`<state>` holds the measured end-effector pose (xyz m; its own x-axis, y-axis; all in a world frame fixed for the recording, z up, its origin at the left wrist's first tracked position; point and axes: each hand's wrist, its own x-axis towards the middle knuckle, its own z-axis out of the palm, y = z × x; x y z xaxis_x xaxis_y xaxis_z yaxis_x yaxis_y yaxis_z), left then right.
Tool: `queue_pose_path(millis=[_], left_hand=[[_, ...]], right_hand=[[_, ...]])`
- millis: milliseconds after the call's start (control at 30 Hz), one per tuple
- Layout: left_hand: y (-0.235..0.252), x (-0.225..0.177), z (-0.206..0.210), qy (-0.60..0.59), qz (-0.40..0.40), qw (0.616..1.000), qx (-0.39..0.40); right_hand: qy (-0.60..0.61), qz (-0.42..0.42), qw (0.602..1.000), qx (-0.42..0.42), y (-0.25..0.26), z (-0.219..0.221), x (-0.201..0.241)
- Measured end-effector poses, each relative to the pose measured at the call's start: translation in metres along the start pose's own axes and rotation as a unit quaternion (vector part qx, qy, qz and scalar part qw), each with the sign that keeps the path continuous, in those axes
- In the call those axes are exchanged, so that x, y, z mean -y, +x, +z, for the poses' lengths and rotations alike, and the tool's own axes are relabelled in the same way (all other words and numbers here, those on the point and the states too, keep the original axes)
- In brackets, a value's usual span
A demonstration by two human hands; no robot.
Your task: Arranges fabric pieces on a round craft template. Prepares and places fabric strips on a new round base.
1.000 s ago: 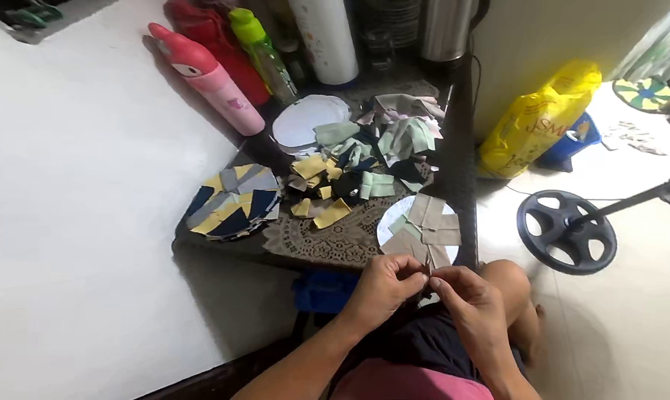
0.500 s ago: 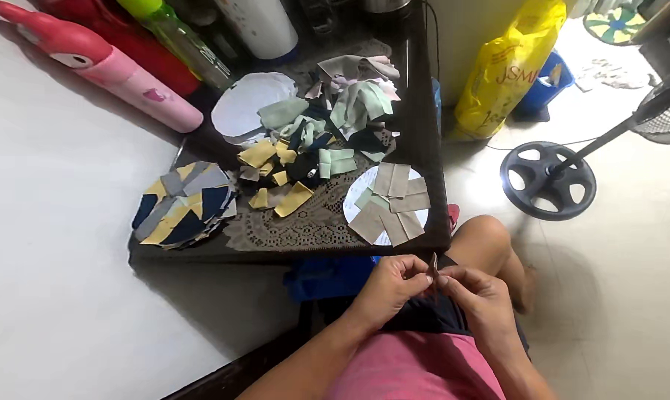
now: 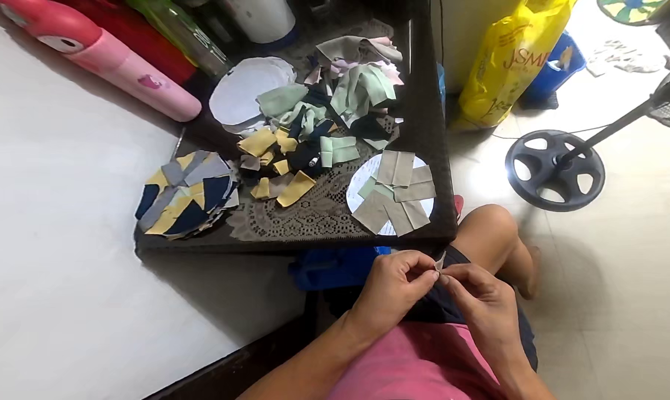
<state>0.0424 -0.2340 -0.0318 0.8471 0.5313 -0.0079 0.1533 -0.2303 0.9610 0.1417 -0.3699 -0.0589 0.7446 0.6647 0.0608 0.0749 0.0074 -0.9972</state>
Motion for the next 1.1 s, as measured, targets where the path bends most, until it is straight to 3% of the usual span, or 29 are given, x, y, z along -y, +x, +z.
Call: queue_pose_path(millis=[267, 500, 633, 767, 867, 933, 1033, 1100], left_hand=[[0.001, 0.001, 0.001, -0.029, -0.035, 0.999, 0.009], [0.005, 0.0, -0.005, -0.142, -0.144, 0.978, 0.044], [0.003, 0.007, -0.005, -0.171, -0.222, 0.957, 0.077], [-0.002, 0.015, 0.003, -0.072, -0.244, 0.962, 0.103], [-0.004, 0.01, 0.002, -0.103, -0.275, 0.951, 0.095], [-0.005, 0.005, 0.0, -0.231, -0.328, 0.907, 0.13], [-0.007, 0.009, 0.0, -0.424, -0.369, 0.812, 0.158], [-0.008, 0.009, 0.001, -0.45, -0.382, 0.798, 0.124]], right_hand=[[0.099, 0.072, 0.992, 0.006, 0.0, -0.001, -0.001], [0.285, 0.204, 0.936, 0.007, 0.004, -0.017, -0.001], [0.291, 0.221, 0.931, 0.016, 0.007, -0.031, -0.004], [0.082, 0.125, 0.988, 0.046, 0.009, -0.038, 0.0], [-0.168, -0.026, 0.983, 0.069, 0.006, -0.036, 0.007], [-0.271, -0.116, 0.952, 0.088, -0.001, -0.027, 0.009], [-0.317, -0.174, 0.925, 0.115, -0.014, -0.012, 0.004], [-0.267, -0.175, 0.942, 0.107, -0.018, -0.013, 0.001]])
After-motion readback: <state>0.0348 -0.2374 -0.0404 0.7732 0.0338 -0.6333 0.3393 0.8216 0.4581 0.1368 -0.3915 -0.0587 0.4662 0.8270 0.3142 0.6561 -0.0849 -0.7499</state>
